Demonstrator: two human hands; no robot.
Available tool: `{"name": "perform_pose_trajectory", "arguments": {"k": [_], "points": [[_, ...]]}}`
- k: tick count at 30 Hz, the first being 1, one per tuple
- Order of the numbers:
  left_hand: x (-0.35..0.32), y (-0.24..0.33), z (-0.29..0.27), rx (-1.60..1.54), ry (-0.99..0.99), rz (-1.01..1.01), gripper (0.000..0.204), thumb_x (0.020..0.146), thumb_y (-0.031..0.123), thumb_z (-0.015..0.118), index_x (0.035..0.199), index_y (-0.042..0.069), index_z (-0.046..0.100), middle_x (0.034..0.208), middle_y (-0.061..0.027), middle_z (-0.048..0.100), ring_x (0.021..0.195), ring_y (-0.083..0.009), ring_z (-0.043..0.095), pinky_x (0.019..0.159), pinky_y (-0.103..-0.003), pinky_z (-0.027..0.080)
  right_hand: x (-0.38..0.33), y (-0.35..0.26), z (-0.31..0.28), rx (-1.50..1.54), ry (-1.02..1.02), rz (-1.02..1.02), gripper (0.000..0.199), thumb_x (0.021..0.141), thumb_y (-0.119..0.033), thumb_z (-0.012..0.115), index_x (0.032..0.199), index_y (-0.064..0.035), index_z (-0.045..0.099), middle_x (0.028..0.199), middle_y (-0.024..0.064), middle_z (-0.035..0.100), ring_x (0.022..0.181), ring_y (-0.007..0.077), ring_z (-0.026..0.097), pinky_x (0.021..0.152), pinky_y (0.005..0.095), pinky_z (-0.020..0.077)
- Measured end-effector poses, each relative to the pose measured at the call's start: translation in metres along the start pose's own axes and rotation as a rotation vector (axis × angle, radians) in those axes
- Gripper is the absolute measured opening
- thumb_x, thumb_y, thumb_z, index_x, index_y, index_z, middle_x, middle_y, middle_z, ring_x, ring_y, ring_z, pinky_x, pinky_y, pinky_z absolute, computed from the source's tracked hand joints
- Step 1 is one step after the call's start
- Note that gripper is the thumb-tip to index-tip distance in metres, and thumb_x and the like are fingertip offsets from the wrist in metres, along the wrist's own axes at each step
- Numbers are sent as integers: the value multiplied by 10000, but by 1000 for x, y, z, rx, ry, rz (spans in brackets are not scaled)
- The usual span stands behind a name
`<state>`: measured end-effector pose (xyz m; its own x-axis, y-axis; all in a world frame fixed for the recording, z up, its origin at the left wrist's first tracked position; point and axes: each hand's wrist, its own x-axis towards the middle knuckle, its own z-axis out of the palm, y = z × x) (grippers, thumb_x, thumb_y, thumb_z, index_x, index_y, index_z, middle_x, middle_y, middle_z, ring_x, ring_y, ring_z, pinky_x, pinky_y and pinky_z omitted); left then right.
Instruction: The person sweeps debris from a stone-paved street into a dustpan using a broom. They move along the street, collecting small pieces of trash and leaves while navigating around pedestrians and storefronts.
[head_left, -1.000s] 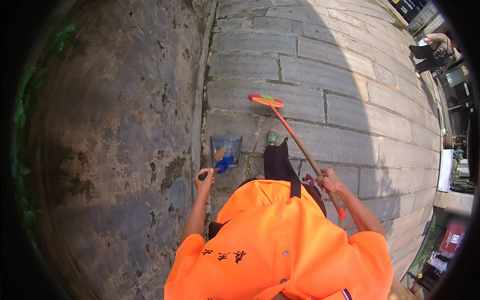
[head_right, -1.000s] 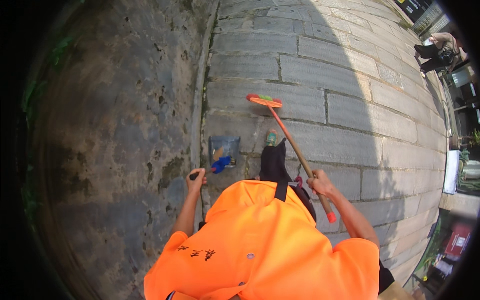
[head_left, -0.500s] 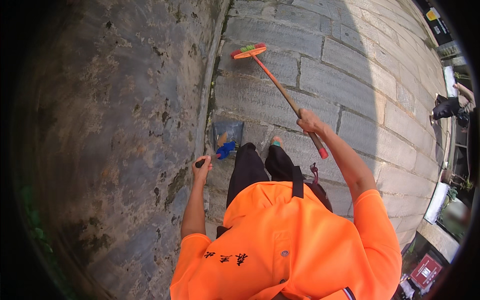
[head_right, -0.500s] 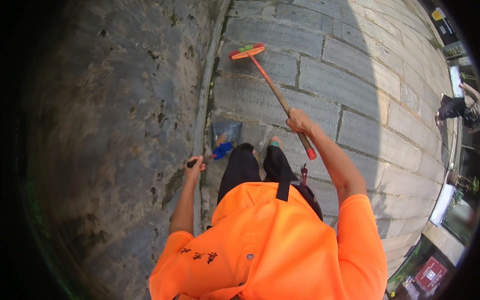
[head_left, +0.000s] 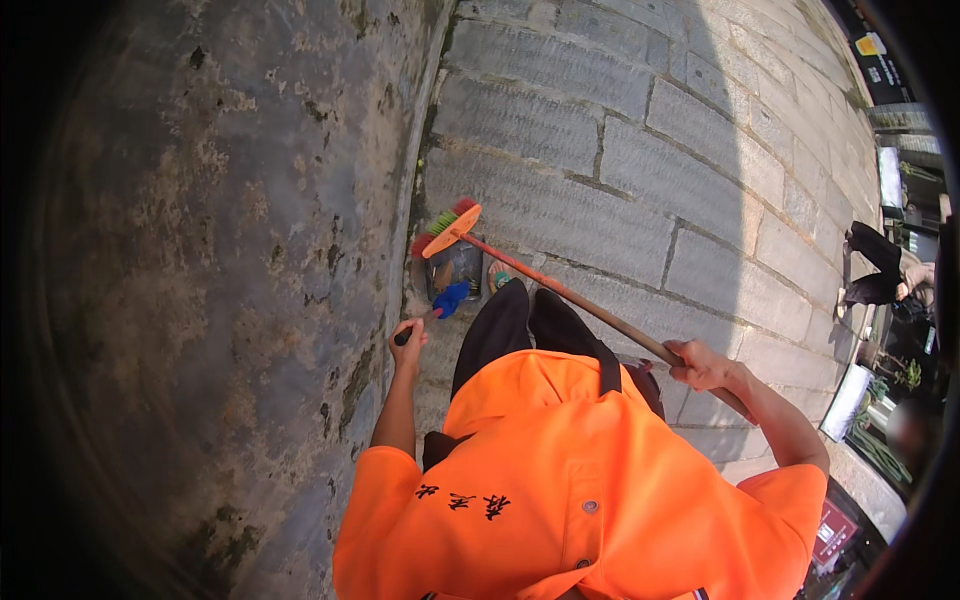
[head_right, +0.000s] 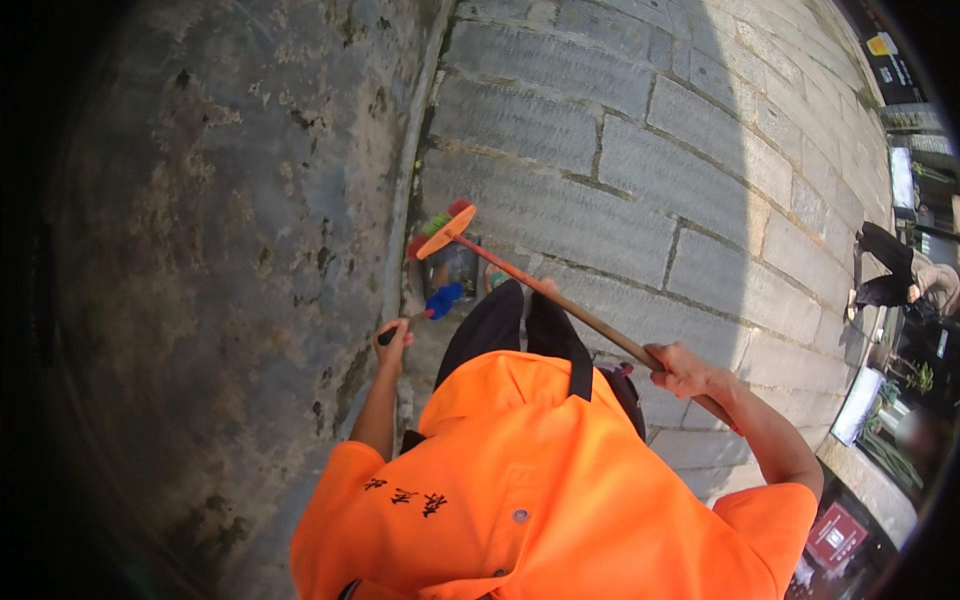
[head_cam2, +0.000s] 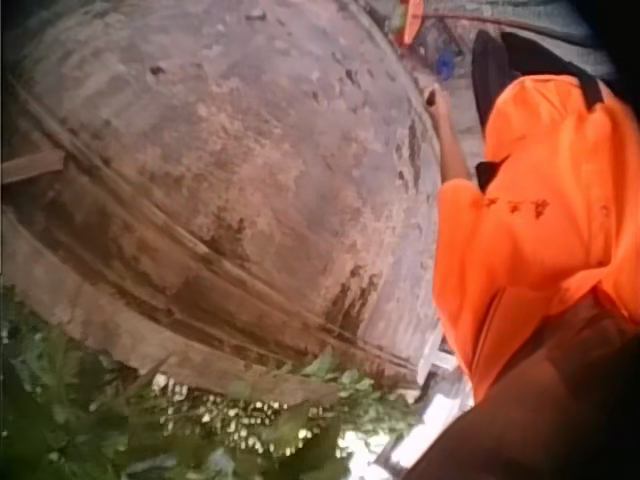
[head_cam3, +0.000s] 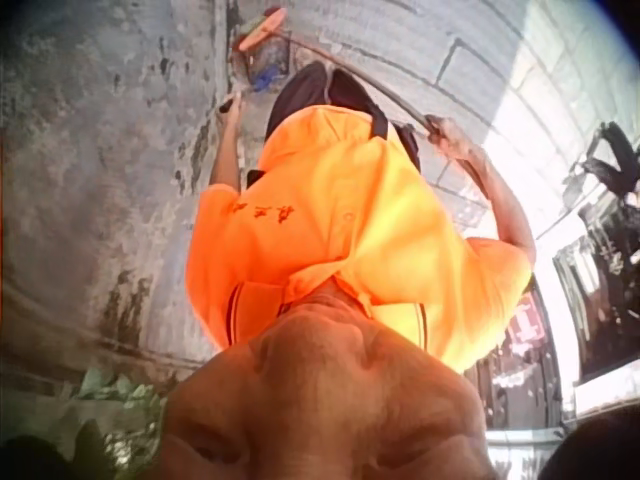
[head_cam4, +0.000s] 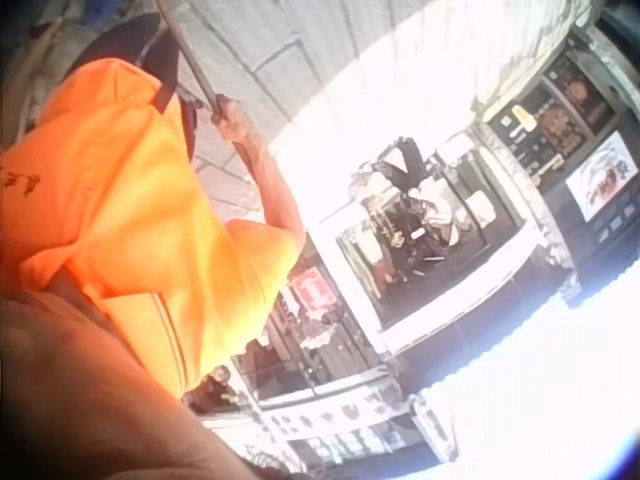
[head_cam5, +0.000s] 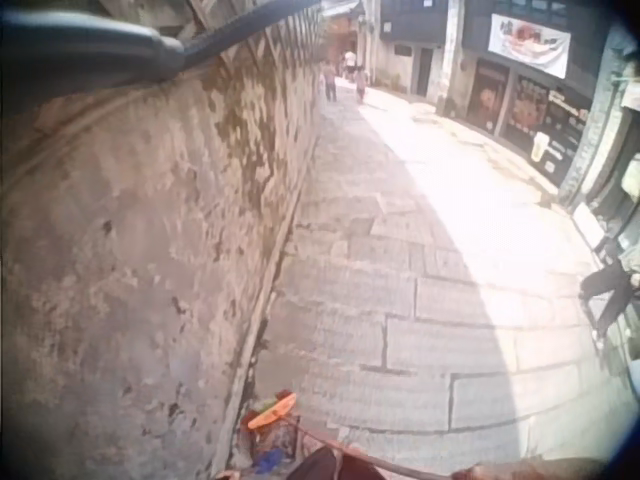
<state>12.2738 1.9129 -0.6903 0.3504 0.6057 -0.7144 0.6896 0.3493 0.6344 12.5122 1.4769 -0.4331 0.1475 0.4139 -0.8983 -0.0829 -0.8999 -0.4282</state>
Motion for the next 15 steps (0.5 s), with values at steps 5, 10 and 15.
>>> {"name": "perform_pose_trajectory", "arguments": {"k": [5, 10, 15], "points": [[1, -6, -36, -73, 7, 18, 226, 799, 222, 645, 914, 29, 621, 805, -70, 611, 656, -139, 596, 600, -273, 509, 95, -41, -42, -171, 286, -146, 162, 722, -52, 464, 851, 45, 455, 551, 195, 535, 465, 287, 572, 482, 389, 458], [12, -19, -61, -102, 38, 28, 249, 803, 236, 641, 943, 30, 626, 806, -84, 621, 655, -147, 599, 596, -279, 512, 203, -97, -81, -360, 303, -145, 185, 713, -50, 490, 844, 81, 477, 689, 248, 596, 578, 343, 613, 547, 402, 498], [15, -10, -63, 17, 57, 28, 261, 808, 254, 636, 947, 33, 626, 808, -91, 623, 682, -152, 604, 597, -284, 513, 193, -71, -12, -791, 162, -224, 292, 716, -64, 493, 953, 96, 433, 738, 243, 597, 709, 371, 613, 611, 421, 494]]}}
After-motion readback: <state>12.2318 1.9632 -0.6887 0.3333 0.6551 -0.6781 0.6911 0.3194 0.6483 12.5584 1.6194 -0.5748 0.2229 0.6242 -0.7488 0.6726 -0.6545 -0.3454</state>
